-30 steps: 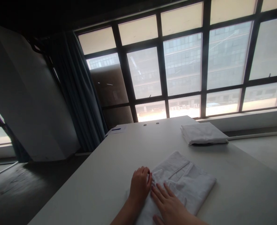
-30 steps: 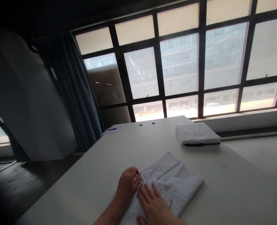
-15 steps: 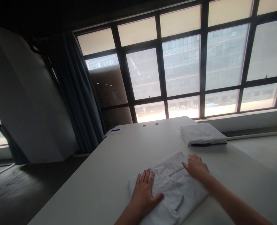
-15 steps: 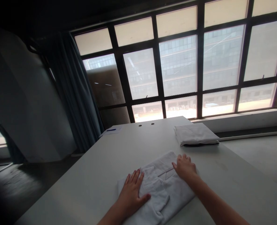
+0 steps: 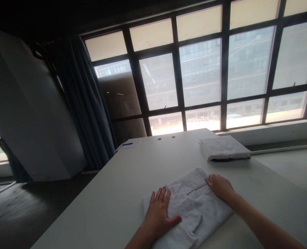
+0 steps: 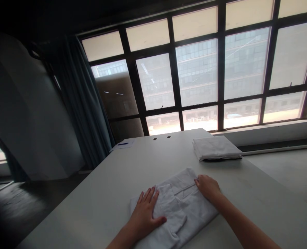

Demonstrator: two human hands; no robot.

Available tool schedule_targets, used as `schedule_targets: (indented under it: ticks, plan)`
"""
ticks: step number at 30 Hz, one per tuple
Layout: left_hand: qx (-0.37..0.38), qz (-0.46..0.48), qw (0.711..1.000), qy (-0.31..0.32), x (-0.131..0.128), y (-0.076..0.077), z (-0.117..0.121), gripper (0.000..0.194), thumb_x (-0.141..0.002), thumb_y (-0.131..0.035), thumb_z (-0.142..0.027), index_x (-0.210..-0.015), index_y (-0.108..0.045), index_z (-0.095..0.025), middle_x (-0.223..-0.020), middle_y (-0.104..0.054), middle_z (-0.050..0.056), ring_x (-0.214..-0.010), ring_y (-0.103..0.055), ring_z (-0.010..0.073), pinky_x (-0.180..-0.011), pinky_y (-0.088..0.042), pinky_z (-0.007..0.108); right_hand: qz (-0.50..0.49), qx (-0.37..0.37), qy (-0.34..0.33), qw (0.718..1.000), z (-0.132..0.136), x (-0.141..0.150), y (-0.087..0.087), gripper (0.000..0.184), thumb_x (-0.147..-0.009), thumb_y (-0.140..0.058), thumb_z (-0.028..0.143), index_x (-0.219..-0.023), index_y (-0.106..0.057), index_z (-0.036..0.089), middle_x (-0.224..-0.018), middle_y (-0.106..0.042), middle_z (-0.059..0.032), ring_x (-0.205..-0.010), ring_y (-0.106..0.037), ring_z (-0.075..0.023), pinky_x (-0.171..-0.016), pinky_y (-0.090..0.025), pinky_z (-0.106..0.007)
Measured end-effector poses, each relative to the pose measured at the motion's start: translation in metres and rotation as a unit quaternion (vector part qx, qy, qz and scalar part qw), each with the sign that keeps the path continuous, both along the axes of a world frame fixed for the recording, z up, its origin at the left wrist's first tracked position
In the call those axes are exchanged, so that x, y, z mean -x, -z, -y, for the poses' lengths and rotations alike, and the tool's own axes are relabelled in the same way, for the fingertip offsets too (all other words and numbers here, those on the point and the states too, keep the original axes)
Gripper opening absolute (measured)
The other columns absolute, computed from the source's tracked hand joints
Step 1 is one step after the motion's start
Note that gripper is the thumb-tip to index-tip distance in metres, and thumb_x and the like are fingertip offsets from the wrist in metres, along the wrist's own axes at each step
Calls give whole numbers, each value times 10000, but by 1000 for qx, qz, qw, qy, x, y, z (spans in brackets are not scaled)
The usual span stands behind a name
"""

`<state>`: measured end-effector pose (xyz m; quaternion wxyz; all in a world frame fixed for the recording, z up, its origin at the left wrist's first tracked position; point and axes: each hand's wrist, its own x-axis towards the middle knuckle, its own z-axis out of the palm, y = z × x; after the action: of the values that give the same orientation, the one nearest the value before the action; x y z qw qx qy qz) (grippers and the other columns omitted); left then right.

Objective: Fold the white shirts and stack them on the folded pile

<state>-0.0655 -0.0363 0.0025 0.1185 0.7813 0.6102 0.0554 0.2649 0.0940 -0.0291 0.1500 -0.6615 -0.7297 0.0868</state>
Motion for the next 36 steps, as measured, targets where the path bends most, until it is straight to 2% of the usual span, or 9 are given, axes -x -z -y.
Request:
schedule_targets:
  ticks: [9, 12, 16, 19, 23, 27, 30, 33, 36]
  plan:
    - [4, 17, 1000, 5, 2, 2, -2, 1100, -724, -606, -814, -1596, -259, -242, -1675, -105, 73, -1544, -65, 346, -1251, 17, 527, -100, -22, -61, 993, -19, -16, 2, 304, -940, -475, 376, -878, -699, 181, -890, -768, -126, -835, -705, -237, -718, -432, -280]
    - [9, 19, 1000, 13, 4, 1, -2, 1094, -725, -610, -812, -1597, -256, -253, -1676, -100, 68, -1545, -58, 344, -1249, 22, 529, -114, -29, -54, 992, -18, -16, 8, 352, -913, -504, 362, -1143, -678, 161, -973, -765, -145, -913, -710, -267, -778, -465, -312]
    - [15, 20, 999, 21, 6, 0, -2, 1110, -715, -619, -818, -1598, -248, -257, -1677, -90, 62, -1546, -46, 342, -1251, 26, 521, -196, -44, -141, 969, -14, -12, 5, 570, -865, -545, 385, -1413, -541, 228, -1331, -660, -124, -1205, -621, -277, -1016, -445, -377]
    - [22, 19, 999, 25, 6, -2, -1, 1121, -711, -627, -818, -1600, -240, -256, -1677, -81, 66, -1546, -45, 339, -1252, 18, 521, -272, 32, -152, 950, -9, -14, -4, 507, -823, -587, 454, -1248, -679, 195, -1308, -676, -120, -1226, -602, -297, -1064, -429, -392]
    - [36, 25, 998, 34, 8, -8, -1, 1138, -695, -659, -804, -1599, -239, -255, -1676, -80, 67, -1546, -47, 340, -1252, 17, 520, -350, 189, -124, 909, -6, -27, -14, 544, -738, -696, 478, -1211, -710, 208, -1211, -723, -96, -1100, -661, -299, -948, -510, -385]
    - [56, 31, 997, 41, 8, -19, -1, 1131, -686, -715, -742, -1594, -261, -244, -1678, -90, 73, -1546, -58, 336, -1254, 0, 521, -376, 167, -126, 903, -8, -40, -18, 577, -672, -747, 420, -1203, -724, 196, -1252, -707, -109, -1156, -634, -321, -1009, -481, -403]
    - [52, 43, 997, 46, 2, -27, 3, 1025, -697, -756, -627, -1560, -360, -242, -1675, -142, 87, -1543, -109, 334, -1256, -40, 520, -369, 119, -122, 914, -11, -41, -17, 597, -670, -736, 421, -1219, -722, 186, -1327, -668, -117, -1245, -583, -329, -1097, -413, -415]
    - [22, 66, 996, 47, -13, -27, 4, 715, -794, -677, -526, -1446, -526, -273, -1631, -317, 80, -1504, -271, 296, -1255, -145, 476, -364, 136, -132, 912, -10, -38, -13, 640, -704, -710, 449, -1289, -685, 191, -1361, -646, -121, -1234, -593, -322, -1082, -431, -420]
    - [19, 77, 996, 42, -34, -16, -2, 664, -867, -560, -616, -1455, -511, -313, -1632, -315, 71, -1506, -257, 320, -1244, -131, 545, -352, 124, -148, 916, -9, -35, -9, 667, -677, -717, 419, -1300, -678, 183, -1364, -642, -131, -1213, -600, -323, -1065, -443, -427]
